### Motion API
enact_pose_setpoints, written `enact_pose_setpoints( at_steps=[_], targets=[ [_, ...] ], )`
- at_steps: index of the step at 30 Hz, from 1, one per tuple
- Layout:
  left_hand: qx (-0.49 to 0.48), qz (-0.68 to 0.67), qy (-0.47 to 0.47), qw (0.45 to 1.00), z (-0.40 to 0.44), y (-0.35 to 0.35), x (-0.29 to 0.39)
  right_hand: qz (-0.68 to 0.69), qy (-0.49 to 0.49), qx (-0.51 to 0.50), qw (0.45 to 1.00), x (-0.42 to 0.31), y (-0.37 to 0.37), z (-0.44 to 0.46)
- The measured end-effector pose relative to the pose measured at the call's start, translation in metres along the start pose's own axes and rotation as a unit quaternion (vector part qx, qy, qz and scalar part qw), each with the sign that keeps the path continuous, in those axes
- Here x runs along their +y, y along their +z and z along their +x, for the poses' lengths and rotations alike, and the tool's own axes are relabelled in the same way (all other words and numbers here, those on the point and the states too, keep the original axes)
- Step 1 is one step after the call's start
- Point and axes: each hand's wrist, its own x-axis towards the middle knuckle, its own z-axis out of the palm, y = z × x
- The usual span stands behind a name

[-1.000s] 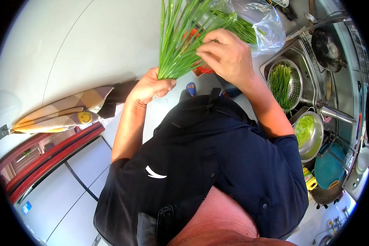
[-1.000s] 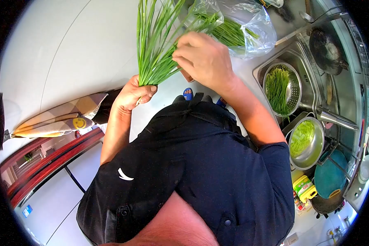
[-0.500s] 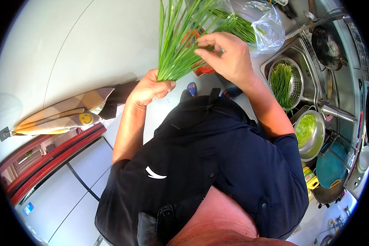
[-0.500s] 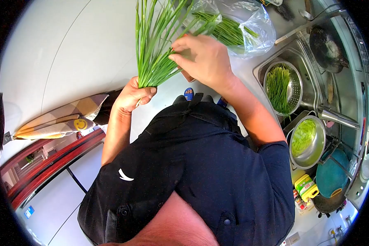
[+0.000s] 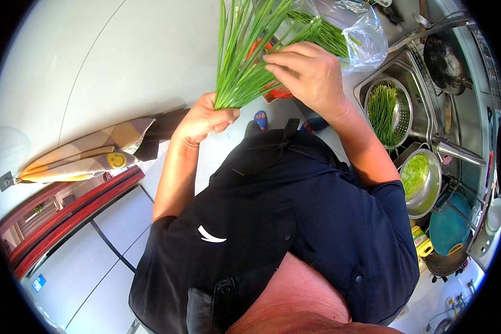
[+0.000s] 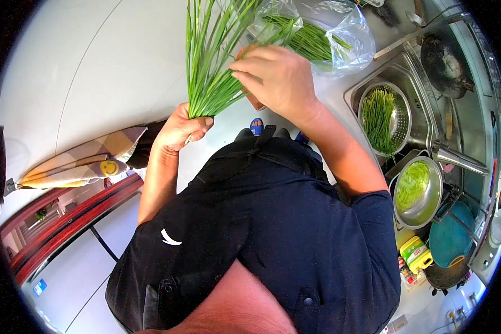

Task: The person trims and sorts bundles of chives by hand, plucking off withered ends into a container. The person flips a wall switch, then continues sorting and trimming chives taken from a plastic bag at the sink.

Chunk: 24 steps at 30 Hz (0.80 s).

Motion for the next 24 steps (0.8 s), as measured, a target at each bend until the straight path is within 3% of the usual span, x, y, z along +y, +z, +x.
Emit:
enact_pose_setpoints(
  at_steps=[4, 6, 12, 24],
  targets=[
    [0.043, -0.004, -0.023, 0.999, 0.0, 0.006, 0.002, -0.005, -0.015, 0.004, 1.0, 0.0, 0.001, -0.002],
    [0.043, -0.011, -0.016, 0.999, 0.001, 0.005, 0.0, -0.004, 0.056, -0.021, 0.998, -0.006, 0.001, -0.003],
    [0.06, -0.002, -0.028, 0.998, 0.002, 0.012, 0.004, 0.078, 0.107, -0.056, 0.99, -0.013, 0.009, 0.002],
    [0.08, -0.001, -0.026, 0.996, 0.002, 0.015, 0.005, 0.082, 0.067, -0.096, 0.99, -0.014, 0.012, 0.001]
  ],
)
